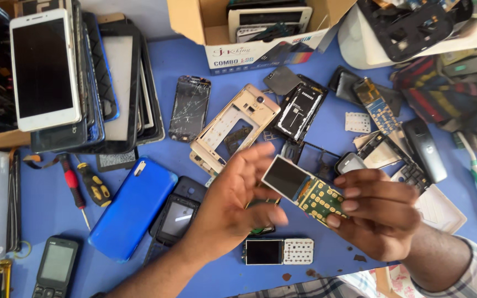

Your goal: The person disassembles several mobile phones on a cluttered workbench. They use a screwdriver to remove screws and pry open phone casings, then separate internal components such as circuit boards, screens, and batteries. The person handles multiple phones and parts, placing them on the table as they work.

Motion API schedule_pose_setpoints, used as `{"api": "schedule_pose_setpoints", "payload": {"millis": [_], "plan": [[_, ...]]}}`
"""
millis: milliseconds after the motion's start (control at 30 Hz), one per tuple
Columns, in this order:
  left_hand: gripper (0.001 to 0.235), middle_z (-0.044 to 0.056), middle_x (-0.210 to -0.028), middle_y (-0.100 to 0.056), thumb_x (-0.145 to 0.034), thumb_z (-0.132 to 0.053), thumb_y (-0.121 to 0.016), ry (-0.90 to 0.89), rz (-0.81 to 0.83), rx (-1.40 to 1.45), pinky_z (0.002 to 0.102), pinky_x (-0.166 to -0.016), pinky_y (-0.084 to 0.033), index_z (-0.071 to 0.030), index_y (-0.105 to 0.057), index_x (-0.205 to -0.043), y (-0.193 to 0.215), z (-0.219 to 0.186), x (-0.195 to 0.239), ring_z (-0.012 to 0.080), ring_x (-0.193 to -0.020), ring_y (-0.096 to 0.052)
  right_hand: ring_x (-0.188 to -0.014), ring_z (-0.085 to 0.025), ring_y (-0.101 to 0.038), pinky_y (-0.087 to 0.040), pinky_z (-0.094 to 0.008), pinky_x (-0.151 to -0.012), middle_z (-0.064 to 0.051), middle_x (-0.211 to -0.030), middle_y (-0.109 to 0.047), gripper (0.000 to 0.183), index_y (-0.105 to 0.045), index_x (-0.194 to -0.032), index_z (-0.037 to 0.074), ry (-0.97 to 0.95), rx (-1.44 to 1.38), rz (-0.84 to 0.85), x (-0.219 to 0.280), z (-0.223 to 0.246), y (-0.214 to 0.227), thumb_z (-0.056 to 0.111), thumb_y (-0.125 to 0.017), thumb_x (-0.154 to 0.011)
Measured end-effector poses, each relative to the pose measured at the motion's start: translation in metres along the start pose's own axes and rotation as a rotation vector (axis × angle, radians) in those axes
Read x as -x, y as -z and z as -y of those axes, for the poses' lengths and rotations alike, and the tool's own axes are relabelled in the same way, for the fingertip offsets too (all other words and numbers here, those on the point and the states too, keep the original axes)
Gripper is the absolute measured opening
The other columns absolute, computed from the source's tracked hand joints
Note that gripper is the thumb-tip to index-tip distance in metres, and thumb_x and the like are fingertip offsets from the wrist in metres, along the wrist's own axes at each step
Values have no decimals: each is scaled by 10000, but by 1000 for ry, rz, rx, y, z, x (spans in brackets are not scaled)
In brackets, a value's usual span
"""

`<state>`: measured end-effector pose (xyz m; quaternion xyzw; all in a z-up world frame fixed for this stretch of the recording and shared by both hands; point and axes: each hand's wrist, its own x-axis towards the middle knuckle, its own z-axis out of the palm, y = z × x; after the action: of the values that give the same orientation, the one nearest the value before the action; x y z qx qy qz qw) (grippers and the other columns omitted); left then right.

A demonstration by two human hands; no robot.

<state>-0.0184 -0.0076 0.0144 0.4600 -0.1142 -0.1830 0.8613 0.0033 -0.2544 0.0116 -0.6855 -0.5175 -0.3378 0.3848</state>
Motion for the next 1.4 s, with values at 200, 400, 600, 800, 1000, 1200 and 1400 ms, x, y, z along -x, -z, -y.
{"api": "schedule_pose_setpoints", "payload": {"millis": [200,400,600,800,1000,1200,1400], "plan": [[233,86,-1089,-733,-1001,-100,-648,163,-143,147,323,-865,-602,18,-629,-1201,-8,10,5,140,-988,-695,-1055,-265,-580,-648,-404,-838,-130,-1127,-589,302,-645,-937,24,75,66,150,-1,-3,-11,-60,-895,-790],[131,106,-973,-745,-1033,-76,-673,-6,-212,-113,291,-834,-642,49,-656,-1067,8,9,-1,115,-894,-723,-1107,-359,-604,-607,-430,-851,-202,-1214,-572,303,-692,-991,31,-23,172,242,-15,-7,-20,14,-899,-770],[140,80,-933,-749,-978,-63,-688,7,-256,-153,282,-779,-632,40,-673,-1071,15,6,-3,112,-846,-726,-983,-322,-681,-558,-395,-818,-199,-1136,-660,259,-673,-960,-12,-306,311,177,-19,-4,-3,-194,-697,-777],[221,109,-1086,-753,-997,-63,-663,-47,-296,-108,338,-863,-661,49,-653,-1188,16,-5,0,153,-981,-739,-905,-256,-703,-545,-310,-772,-174,-1054,-681,215,-652,-1029,-69,-550,425,-142,1,-29,31,-261,-562,-1062],[228,122,-1131,-743,-1008,-31,-638,-71,-422,-226,349,-853,-644,47,-653,-1222,14,-16,-2,171,-997,-727,-890,-174,-665,-585,-271,-791,-177,-1129,-645,289,-668,-1087,-76,-640,191,-215,1,-45,55,-240,-432,-1053],[126,123,-1094,-730,-1050,-22,-641,-148,-447,-267,340,-821,-632,38,-648,-1161,21,-14,-4,168,-962,-719,-837,-201,-704,-569,-308,-719,-150,-1033,-704,97,-683,-1070,-37,-627,246,226,-30,-43,55,-120,-662,-1025],[143,115,-1086,-728,-1041,-37,-644,-168,-467,-279,329,-796,-623,29,-644,-1168,26,-11,-6,163,-933,-719,-755,-215,-698,-560,-341,-659,-99,-964,-717,182,-718,-1074,26,-716,203,539,-40,-46,66,150,-767,-949]]}}
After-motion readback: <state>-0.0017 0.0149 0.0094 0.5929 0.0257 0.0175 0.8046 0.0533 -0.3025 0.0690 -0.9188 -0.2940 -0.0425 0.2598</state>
